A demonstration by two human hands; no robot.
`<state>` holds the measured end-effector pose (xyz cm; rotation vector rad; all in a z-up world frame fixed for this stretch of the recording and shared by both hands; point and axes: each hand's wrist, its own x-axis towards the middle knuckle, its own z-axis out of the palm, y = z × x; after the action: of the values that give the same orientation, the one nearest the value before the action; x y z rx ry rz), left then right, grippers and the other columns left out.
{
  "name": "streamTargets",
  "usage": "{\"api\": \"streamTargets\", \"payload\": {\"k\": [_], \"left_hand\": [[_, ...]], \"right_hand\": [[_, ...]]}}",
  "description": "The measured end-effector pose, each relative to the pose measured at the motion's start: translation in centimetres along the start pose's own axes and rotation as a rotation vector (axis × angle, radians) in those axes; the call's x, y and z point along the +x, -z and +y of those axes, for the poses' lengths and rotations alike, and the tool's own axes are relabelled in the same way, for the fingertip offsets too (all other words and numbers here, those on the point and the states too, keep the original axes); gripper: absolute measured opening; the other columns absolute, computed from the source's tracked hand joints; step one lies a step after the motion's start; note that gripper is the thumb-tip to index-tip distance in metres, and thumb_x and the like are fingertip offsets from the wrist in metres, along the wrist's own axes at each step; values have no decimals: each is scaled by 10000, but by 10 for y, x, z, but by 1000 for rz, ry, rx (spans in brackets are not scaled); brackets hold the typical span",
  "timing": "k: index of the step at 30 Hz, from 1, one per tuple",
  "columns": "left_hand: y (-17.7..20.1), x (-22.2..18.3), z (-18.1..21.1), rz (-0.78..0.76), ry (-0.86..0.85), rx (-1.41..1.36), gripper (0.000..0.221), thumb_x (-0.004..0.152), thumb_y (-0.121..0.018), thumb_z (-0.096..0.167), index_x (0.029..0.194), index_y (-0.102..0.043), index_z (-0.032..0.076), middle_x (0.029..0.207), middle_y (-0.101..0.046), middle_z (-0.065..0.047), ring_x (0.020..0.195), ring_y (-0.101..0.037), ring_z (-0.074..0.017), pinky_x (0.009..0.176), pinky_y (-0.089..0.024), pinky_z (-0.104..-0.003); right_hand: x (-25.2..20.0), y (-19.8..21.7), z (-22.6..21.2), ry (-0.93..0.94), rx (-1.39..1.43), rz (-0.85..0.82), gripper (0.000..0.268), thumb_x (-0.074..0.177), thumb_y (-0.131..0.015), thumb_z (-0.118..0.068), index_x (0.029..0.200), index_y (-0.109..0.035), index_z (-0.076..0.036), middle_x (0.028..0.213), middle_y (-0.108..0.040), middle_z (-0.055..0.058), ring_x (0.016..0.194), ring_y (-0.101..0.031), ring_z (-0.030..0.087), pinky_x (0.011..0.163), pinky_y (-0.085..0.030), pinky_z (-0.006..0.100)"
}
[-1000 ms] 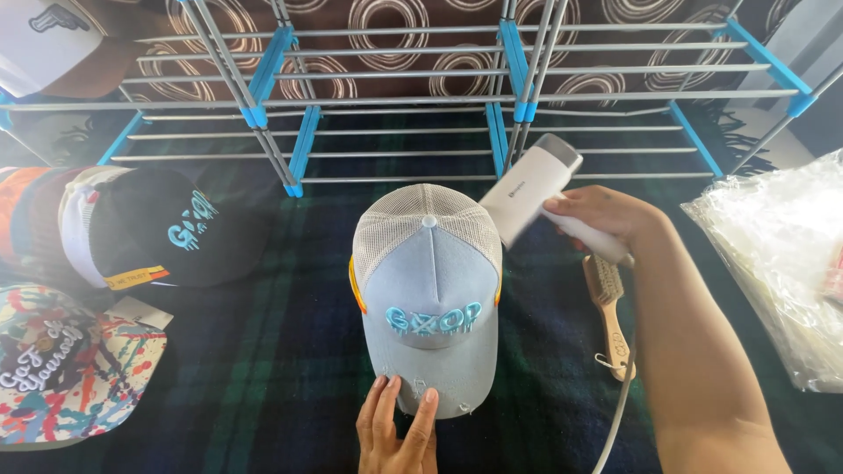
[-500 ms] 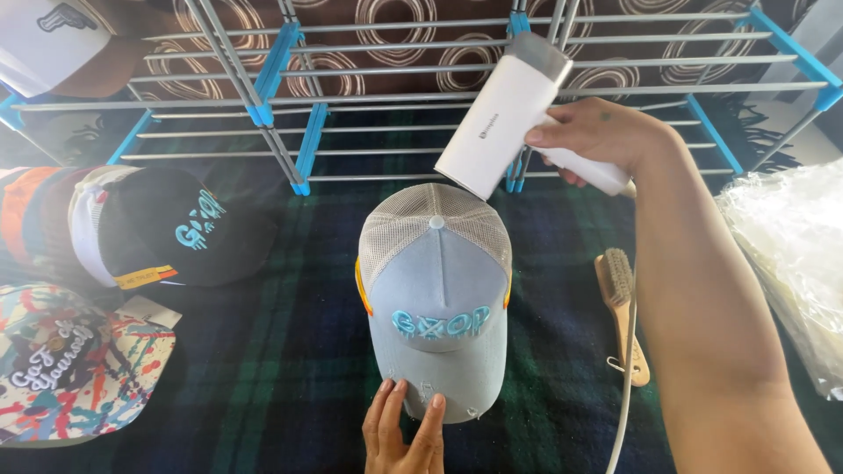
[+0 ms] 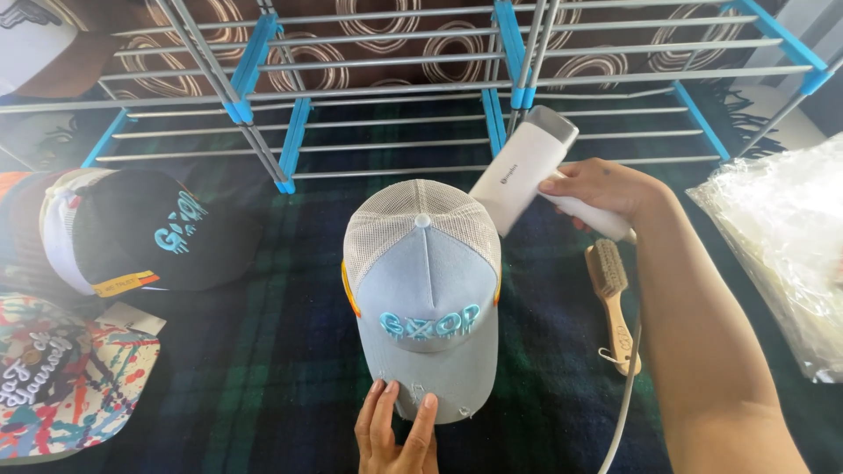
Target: Using a handheld steamer and a brush to clean and reshape a baseball cap.
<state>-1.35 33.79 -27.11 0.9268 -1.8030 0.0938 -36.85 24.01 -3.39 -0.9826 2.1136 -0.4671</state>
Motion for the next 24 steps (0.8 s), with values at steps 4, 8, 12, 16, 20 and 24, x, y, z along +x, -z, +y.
{"api": "streamTargets", "payload": {"k": [4,8,12,16,20,24], "left_hand": [[4,-2,2,-48,24,3,521,852,-777,70,1292,-676,329,1326,-631,-118,1254,-640,-416,967,-620,-533],[13,0,-2,-127,7,-2,440,911,-756,217,1327,-657,320,1370,-599,-129,1309,-598,-432,1021,-579,-559],[13,3,1,-130,-9,-11,366,950,-700,226,1310,-675,282,1353,-600,-158,1303,-599,-440,1044,-556,-564],[17,2,0,-156,-2,-2,457,909,-761,233,1345,-641,296,1372,-584,-156,1315,-591,-439,1036,-560,-569],[17,0,-5,-178,-45,-21,502,922,-756,211,1393,-602,290,1397,-556,-174,1345,-559,-440,1074,-534,-578],[16,3,-4,-149,-71,-36,419,971,-694,223,1381,-622,275,1389,-559,-191,1334,-566,-441,1074,-537,-550]], "right_hand": [[-34,8,23,9,69,96,306,1045,-576,-360,1188,-663,-104,962,-708,157,688,-654,271,660,-549,415],[-62,13,31,126,218,290,345,999,-649,-294,1237,-677,-46,993,-695,160,660,-653,305,615,-557,430],[-108,13,-10,302,-13,323,560,896,-625,-413,1378,-654,-131,1101,-689,85,708,-695,258,752,-575,375],[-122,1,-49,281,-175,283,612,857,-629,-492,1407,-656,-227,986,-732,83,803,-706,227,829,-548,377],[-132,-5,-56,269,-284,314,532,897,-650,-445,1408,-630,-297,1071,-725,41,732,-689,258,770,-509,404],[-124,-12,-29,80,-110,328,509,977,-606,-378,1439,-577,-168,1334,-682,91,833,-729,267,872,-594,418]]}}
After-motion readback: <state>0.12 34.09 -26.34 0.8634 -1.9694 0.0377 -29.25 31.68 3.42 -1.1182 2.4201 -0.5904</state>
